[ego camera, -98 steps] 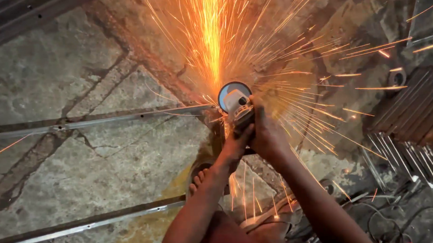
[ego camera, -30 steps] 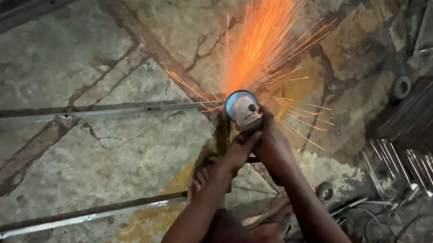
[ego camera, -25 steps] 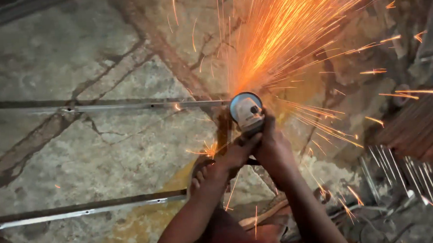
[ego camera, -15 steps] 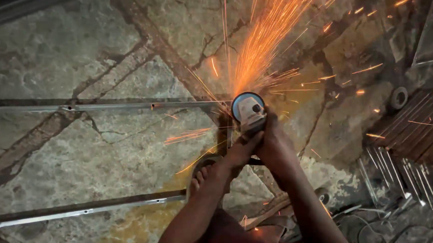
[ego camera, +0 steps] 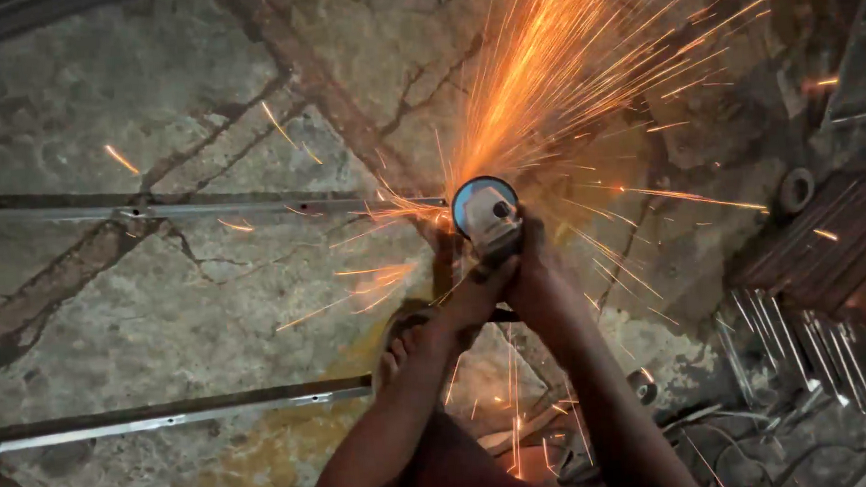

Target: Using an angle grinder to smooth or cut rectangular metal frames in a workshop environment.

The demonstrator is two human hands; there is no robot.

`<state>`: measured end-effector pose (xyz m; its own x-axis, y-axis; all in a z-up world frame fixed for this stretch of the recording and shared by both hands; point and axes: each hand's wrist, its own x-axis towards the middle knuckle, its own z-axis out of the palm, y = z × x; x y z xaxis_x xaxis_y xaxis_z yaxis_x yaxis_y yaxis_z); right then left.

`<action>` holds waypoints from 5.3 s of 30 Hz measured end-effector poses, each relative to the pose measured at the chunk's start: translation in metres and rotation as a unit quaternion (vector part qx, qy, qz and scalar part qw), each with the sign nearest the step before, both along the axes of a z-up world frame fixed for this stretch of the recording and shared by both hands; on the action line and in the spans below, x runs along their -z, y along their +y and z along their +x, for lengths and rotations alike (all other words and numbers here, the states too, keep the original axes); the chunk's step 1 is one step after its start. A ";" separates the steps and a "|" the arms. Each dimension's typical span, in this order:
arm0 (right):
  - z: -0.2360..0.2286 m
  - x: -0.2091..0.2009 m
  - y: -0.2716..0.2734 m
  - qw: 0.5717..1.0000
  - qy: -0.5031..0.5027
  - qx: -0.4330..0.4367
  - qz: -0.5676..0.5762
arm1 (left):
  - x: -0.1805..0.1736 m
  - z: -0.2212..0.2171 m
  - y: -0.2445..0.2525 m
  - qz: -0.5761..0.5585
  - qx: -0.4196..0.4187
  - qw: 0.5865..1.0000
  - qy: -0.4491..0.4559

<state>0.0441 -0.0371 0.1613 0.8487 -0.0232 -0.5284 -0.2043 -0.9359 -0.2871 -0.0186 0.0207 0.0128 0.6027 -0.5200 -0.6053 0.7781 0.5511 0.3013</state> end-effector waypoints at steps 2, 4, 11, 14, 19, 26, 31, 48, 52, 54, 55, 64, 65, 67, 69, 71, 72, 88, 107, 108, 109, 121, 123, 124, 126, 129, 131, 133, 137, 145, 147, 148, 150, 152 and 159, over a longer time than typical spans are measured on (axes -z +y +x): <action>0.002 -0.001 0.002 0.993 -0.099 -0.056 0.025 | -0.002 0.007 0.005 -0.022 0.011 1.000 -0.019; 0.004 -0.009 0.003 0.994 -0.047 0.050 0.088 | -0.011 0.013 0.000 -0.011 0.011 1.000 -0.017; 0.016 0.019 -0.026 1.000 -0.019 -0.009 0.004 | 0.011 0.015 -0.019 0.016 0.010 1.000 -0.024; 0.017 0.033 -0.033 0.990 -0.091 -0.101 0.021 | -0.002 0.018 -0.011 -0.013 -0.039 0.998 -0.036; 0.017 0.032 -0.034 0.994 -0.065 -0.081 -0.028 | 0.021 0.011 -0.027 -0.023 -0.023 0.999 -0.012; 0.014 0.033 -0.036 0.997 -0.017 -0.062 -0.034 | 0.019 0.008 -0.026 0.002 -0.012 1.000 -0.027; 0.011 0.028 -0.036 0.992 -0.090 -0.083 0.017 | 0.019 0.005 -0.028 0.013 -0.027 1.000 -0.008; 0.013 0.023 -0.022 0.994 -0.016 0.027 0.103 | 0.035 -0.003 -0.028 0.049 -0.054 0.997 -0.040; 0.002 0.020 -0.028 0.992 -0.014 0.072 0.099 | 0.004 0.008 -0.019 0.022 -0.012 1.000 0.005; 0.000 0.022 -0.030 0.996 -0.061 0.023 0.055 | 0.008 0.006 -0.022 0.013 -0.009 1.000 -0.001; -0.001 0.020 -0.028 0.996 -0.054 0.045 0.061 | 0.012 0.001 -0.024 0.013 0.006 1.000 -0.010; 0.008 0.015 0.004 0.995 -0.022 0.052 0.086 | 0.025 0.006 0.001 0.052 -0.021 0.998 0.002; 0.010 0.010 0.006 0.988 -0.047 0.052 0.135 | 0.021 0.010 0.003 0.048 -0.017 0.999 -0.010; 0.009 0.004 0.008 0.985 -0.018 0.091 0.145 | 0.022 0.006 -0.002 0.029 -0.020 0.999 -0.006; 0.007 0.006 0.005 0.980 0.014 0.130 0.153 | 0.026 0.000 -0.007 0.009 -0.021 1.000 0.000; 0.002 0.015 -0.005 0.995 -0.063 0.038 0.074 | 0.034 -0.007 -0.011 0.049 -0.013 0.997 -0.066; 0.002 0.014 -0.002 0.994 -0.063 0.045 0.070 | 0.037 -0.007 -0.010 0.046 -0.006 0.997 -0.065; -0.039 0.030 -0.017 0.984 -0.038 0.142 0.099 | 0.043 -0.026 -0.004 0.033 0.130 0.989 -0.068; -0.058 0.035 -0.011 0.984 -0.041 0.141 0.104 | 0.003 -0.029 0.018 0.037 0.127 0.991 -0.033; -0.055 0.027 -0.008 0.984 -0.042 0.138 0.104 | 0.011 -0.035 0.011 0.037 0.124 0.991 -0.035; -0.054 0.019 -0.006 0.984 0.019 0.173 0.045 | 0.019 -0.042 0.003 0.019 0.135 0.990 -0.039; -0.052 0.043 -0.026 0.987 -0.039 0.135 0.082 | 0.017 -0.018 0.012 0.062 0.129 0.988 -0.050; -0.055 0.040 -0.027 0.988 -0.049 0.123 0.078 | 0.020 -0.023 0.010 0.061 0.147 0.986 -0.042; -0.054 0.034 -0.025 0.985 -0.032 0.148 0.079 | 0.017 -0.024 0.010 0.056 0.163 0.983 -0.059; -0.046 0.024 -0.020 0.981 -0.013 0.176 0.080 | 0.012 -0.018 0.010 0.051 0.183 0.979 -0.076; -0.024 0.016 -0.013 0.981 -0.032 0.174 0.081 | 0.009 0.002 0.008 0.074 0.152 0.982 -0.080; -0.010 0.013 -0.009 0.983 -0.016 0.150 0.105 | 0.012 0.012 0.009 0.067 0.068 0.993 -0.076; -0.012 0.019 -0.014 0.983 -0.014 0.157 0.094 | 0.016 0.009 0.005 0.069 0.058 0.992 -0.087; -0.030 0.043 -0.040 0.987 0.001 0.142 0.072 | 0.015 0.001 -0.004 0.065 0.110 0.992 -0.002; -0.011 0.012 -0.016 0.986 0.012 0.139 0.090 | 0.008 0.011 0.002 0.070 0.059 0.996 -0.020; -0.011 0.005 -0.017 0.986 -0.001 0.149 0.071 | 0.030 0.000 -0.011 0.073 0.059 0.995 -0.032; -0.015 0.004 -0.022 0.986 0.034 0.157 0.049 | 0.051 -0.012 -0.024 0.083 0.077 0.990 -0.081; -0.024 0.005 -0.030 0.983 0.073 0.170 0.022 | 0.062 -0.028 -0.036 0.089 0.099 0.983 -0.125; -0.031 0.008 -0.035 0.990 -0.033 0.133 0.023 | 0.040 -0.030 -0.034 0.066 0.094 0.991 -0.074; 0.006 -0.003 -0.004 0.989 -0.040 0.102 0.096 | 0.029 0.005 -0.006 0.046 0.021 0.999 -0.018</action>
<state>0.0500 -0.0406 0.1643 0.8761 -0.1039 -0.4708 -0.3522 -0.8047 -0.4779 -0.0135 0.0148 -0.0159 0.6040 -0.4882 -0.6300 0.7876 0.4863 0.3784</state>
